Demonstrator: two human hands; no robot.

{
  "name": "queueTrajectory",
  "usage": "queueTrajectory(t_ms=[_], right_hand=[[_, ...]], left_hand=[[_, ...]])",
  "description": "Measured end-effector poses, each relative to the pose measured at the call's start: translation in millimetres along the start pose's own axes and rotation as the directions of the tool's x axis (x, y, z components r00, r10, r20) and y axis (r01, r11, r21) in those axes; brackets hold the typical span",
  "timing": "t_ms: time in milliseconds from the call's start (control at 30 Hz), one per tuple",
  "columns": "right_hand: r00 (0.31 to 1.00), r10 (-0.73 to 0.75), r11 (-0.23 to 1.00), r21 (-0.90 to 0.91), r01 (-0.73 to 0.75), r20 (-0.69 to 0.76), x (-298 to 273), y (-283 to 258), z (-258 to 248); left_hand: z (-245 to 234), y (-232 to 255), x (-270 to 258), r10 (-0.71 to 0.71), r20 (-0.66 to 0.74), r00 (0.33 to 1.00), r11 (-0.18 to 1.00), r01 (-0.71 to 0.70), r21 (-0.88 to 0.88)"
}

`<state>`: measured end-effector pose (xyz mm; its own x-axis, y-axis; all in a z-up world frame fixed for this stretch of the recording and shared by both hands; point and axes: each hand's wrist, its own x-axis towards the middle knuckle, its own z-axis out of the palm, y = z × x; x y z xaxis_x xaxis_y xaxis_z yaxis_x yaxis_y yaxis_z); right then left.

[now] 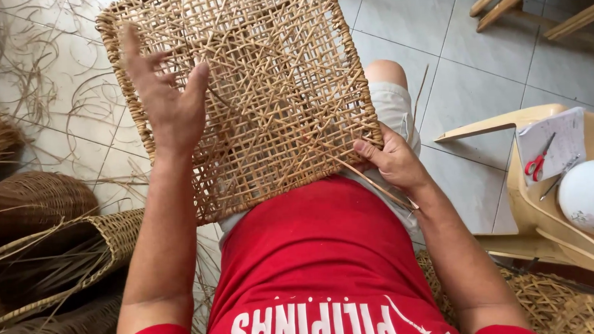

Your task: The person is weaving thin rattan strips into a rectangular frame, using a small wooden stick to guide the strips through the existing weave to create a pattern.

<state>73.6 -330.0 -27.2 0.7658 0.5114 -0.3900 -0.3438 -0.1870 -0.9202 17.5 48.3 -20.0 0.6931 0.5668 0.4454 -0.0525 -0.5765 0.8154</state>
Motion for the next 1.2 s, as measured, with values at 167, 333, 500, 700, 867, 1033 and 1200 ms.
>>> queueTrajectory(t_ms=[167, 333, 500, 700, 867, 1033, 1200], right_hand=[[0.999, -0.020, 1.000, -0.013, 0.020, 0.045, 0, -2, -2], [0.993, -0.090, 0.993, -0.068, 0.095, 0.074, -5, -24, 4], [0.991, -0.103, 0.987, -0.112, 0.113, 0.090, -6, -27, 2], [0.992, -0.090, 0.990, -0.099, 0.098, 0.086, -5, -24, 1], [0.995, -0.014, 0.988, -0.151, 0.029, 0.103, 3, -15, -4], [0.994, 0.067, 0.978, -0.201, -0.049, 0.085, 7, -11, -14], [0.985, 0.109, 0.957, -0.281, -0.068, 0.134, 5, -20, -21]], left_hand=[[-17, 51, -28, 0.544, 0.189, 0.818, 0.794, -0.574, 0.199], [-10, 48, -41, 0.320, 0.647, 0.692, 0.746, -0.605, 0.279], [12, 6, -50, 0.472, 0.604, 0.643, 0.585, -0.740, 0.331], [-25, 15, -63, 0.402, 0.546, 0.735, 0.822, -0.552, 0.137], [-137, -40, -68, 0.034, 0.232, 0.972, 0.999, -0.043, 0.030], [-203, -84, -97, -0.343, 0.092, 0.935, 0.807, 0.243, 0.539], [-177, -49, -99, -0.174, 0.128, 0.977, 0.929, 0.119, 0.351]])
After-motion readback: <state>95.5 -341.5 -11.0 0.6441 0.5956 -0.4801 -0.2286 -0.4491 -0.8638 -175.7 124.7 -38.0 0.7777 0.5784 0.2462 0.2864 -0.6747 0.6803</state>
